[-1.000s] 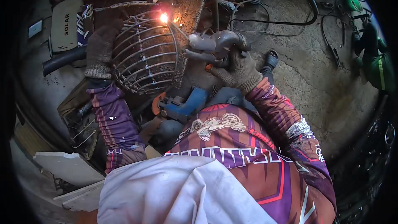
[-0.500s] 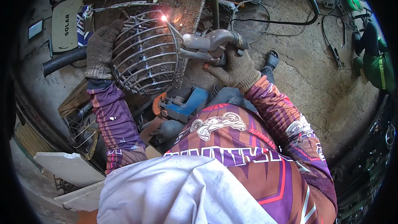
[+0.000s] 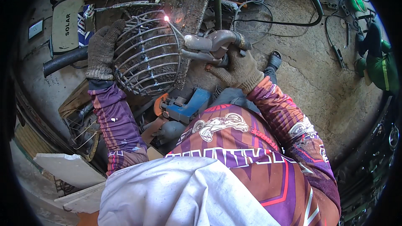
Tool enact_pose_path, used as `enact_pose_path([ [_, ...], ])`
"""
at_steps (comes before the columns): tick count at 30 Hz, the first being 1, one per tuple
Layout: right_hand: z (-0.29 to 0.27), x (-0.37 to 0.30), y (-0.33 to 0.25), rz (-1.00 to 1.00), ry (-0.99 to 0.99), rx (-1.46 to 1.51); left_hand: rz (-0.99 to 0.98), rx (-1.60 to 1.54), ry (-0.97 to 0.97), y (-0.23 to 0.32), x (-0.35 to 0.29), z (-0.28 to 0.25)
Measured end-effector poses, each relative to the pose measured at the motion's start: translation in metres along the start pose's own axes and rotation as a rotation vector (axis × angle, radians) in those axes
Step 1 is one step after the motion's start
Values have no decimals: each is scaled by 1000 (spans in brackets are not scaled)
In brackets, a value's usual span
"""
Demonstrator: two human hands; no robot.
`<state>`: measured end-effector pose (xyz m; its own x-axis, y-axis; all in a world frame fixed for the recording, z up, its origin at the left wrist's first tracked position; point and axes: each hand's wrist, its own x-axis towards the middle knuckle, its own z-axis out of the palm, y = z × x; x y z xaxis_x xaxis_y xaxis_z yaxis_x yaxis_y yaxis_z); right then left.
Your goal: The person welds a curved metal frame structure on a workbench, using a grinding tool and a welding electrode to join the metal rods.
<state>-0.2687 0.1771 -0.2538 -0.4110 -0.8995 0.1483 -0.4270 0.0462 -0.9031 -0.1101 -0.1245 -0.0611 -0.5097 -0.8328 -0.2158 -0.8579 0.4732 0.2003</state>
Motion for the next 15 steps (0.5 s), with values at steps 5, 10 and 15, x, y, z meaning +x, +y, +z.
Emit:
enact_pose_path([
  [5,2,-2,3,-39,-23,-23,39,-126,16,-9,2,3],
  [10,2,1,-3,41,-149,-56,-13,-39,18,16,-5,-3],
  [15,7,-1,7,-131,-58,-250,44,-103,34,2,-1,5],
])
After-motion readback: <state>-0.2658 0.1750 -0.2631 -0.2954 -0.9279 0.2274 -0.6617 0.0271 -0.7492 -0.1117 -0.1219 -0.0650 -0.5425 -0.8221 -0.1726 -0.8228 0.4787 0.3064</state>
